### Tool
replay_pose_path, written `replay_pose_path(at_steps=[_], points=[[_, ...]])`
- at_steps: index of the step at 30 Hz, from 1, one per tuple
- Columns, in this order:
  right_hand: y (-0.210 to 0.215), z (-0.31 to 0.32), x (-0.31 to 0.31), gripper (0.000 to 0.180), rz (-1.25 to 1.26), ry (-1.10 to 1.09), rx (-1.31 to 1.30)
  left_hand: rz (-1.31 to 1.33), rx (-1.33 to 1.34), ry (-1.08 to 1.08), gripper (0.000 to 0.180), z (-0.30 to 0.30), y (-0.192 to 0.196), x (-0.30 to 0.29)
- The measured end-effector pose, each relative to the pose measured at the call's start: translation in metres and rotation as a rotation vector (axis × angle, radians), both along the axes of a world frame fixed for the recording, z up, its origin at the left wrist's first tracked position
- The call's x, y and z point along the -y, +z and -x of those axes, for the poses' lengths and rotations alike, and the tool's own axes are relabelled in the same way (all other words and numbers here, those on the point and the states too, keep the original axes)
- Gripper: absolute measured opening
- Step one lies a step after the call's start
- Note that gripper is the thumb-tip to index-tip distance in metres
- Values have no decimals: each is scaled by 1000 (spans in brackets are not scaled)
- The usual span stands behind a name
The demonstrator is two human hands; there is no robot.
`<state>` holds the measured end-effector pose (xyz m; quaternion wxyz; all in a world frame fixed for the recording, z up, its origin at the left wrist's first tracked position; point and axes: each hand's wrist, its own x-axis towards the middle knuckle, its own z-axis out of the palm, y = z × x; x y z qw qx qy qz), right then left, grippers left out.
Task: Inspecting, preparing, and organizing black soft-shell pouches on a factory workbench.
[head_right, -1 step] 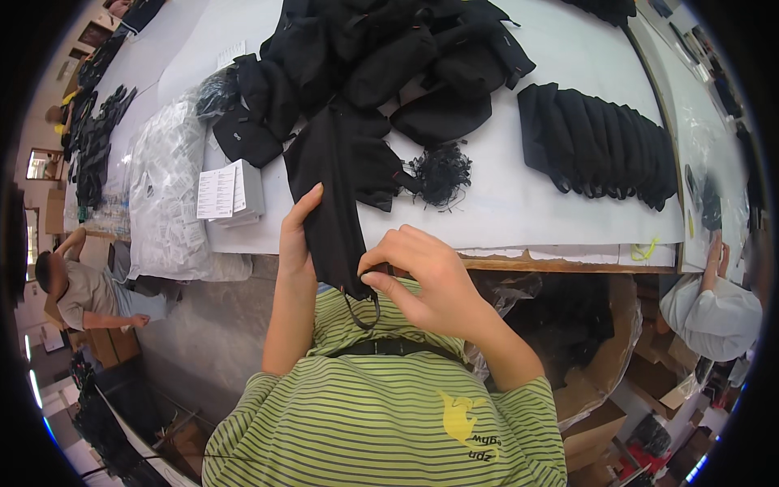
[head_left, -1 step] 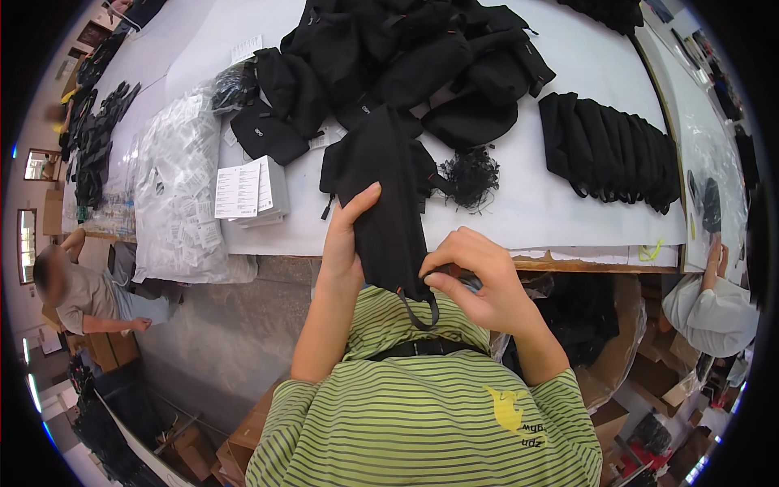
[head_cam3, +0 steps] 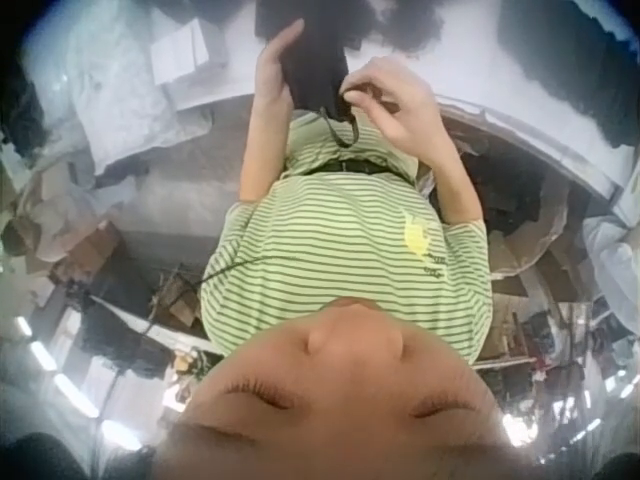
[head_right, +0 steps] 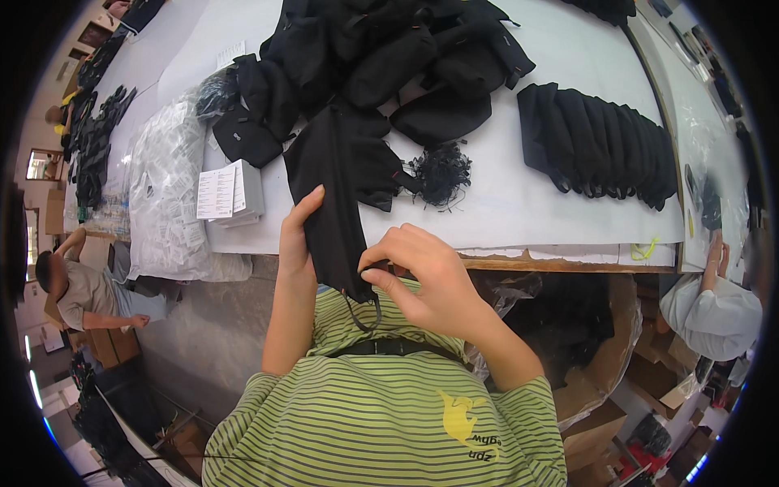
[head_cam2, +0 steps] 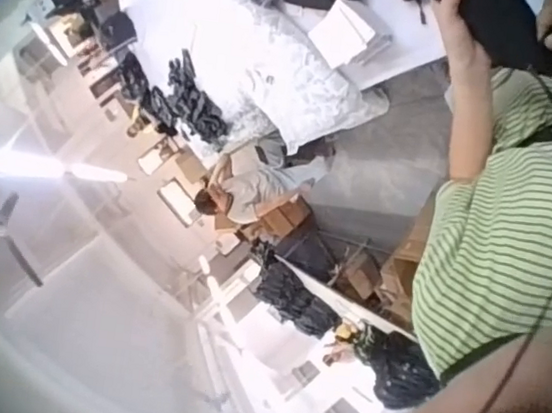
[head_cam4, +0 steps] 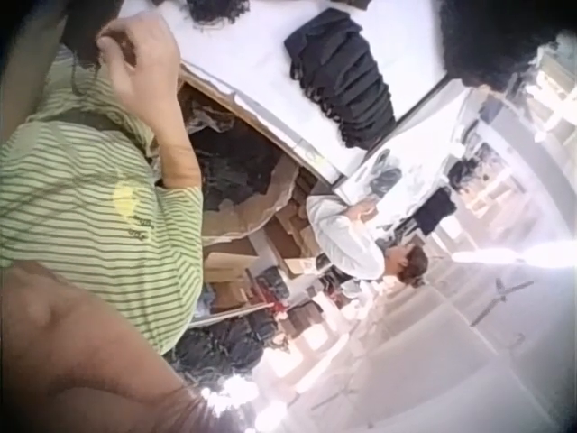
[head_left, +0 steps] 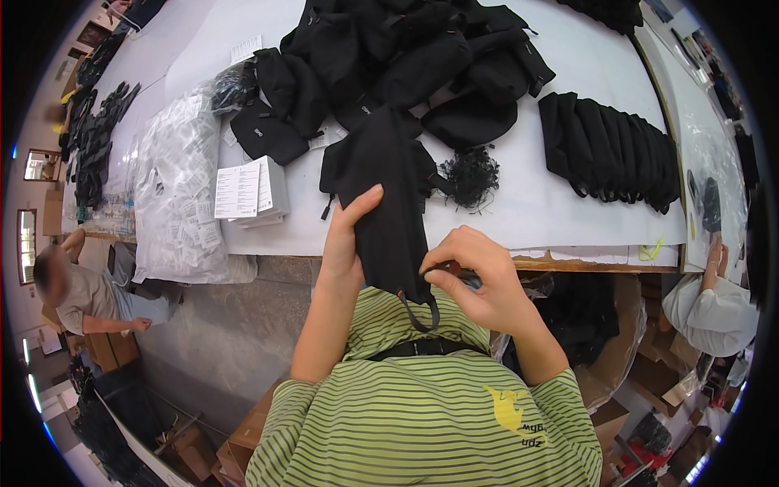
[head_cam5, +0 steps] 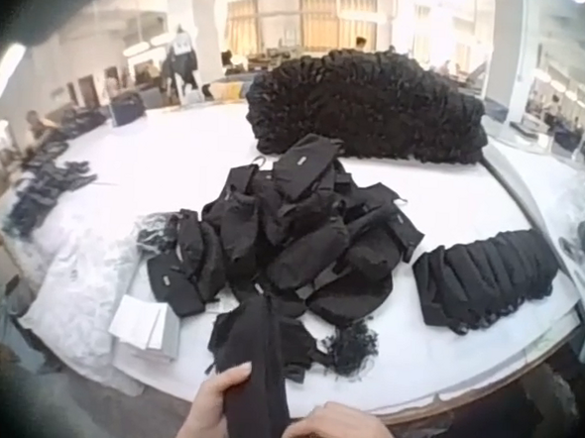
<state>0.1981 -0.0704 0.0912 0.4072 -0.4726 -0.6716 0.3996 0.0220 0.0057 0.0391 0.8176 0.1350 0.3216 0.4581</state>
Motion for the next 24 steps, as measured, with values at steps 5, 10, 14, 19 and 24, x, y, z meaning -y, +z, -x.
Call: replay_pose_path(at_steps=[5, 10, 14, 19, 24], points=[[3, -2, -2, 8, 1, 4, 6, 22, 31, -12, 32, -1, -3, 1], [0, -7, -3, 8, 3, 66, -40, 52, 40, 5, 31, -4, -5, -1], [3, -11, -3, 9, 43, 98, -21, 61, 67, -7, 28, -6, -7, -1], [-5, -32, 2, 21, 35, -29, -56, 91, 23, 38, 25, 3, -15, -4], [-87, -182, 12, 10, -137, -1084, -46, 138, -19, 116, 23, 19, -25, -1]])
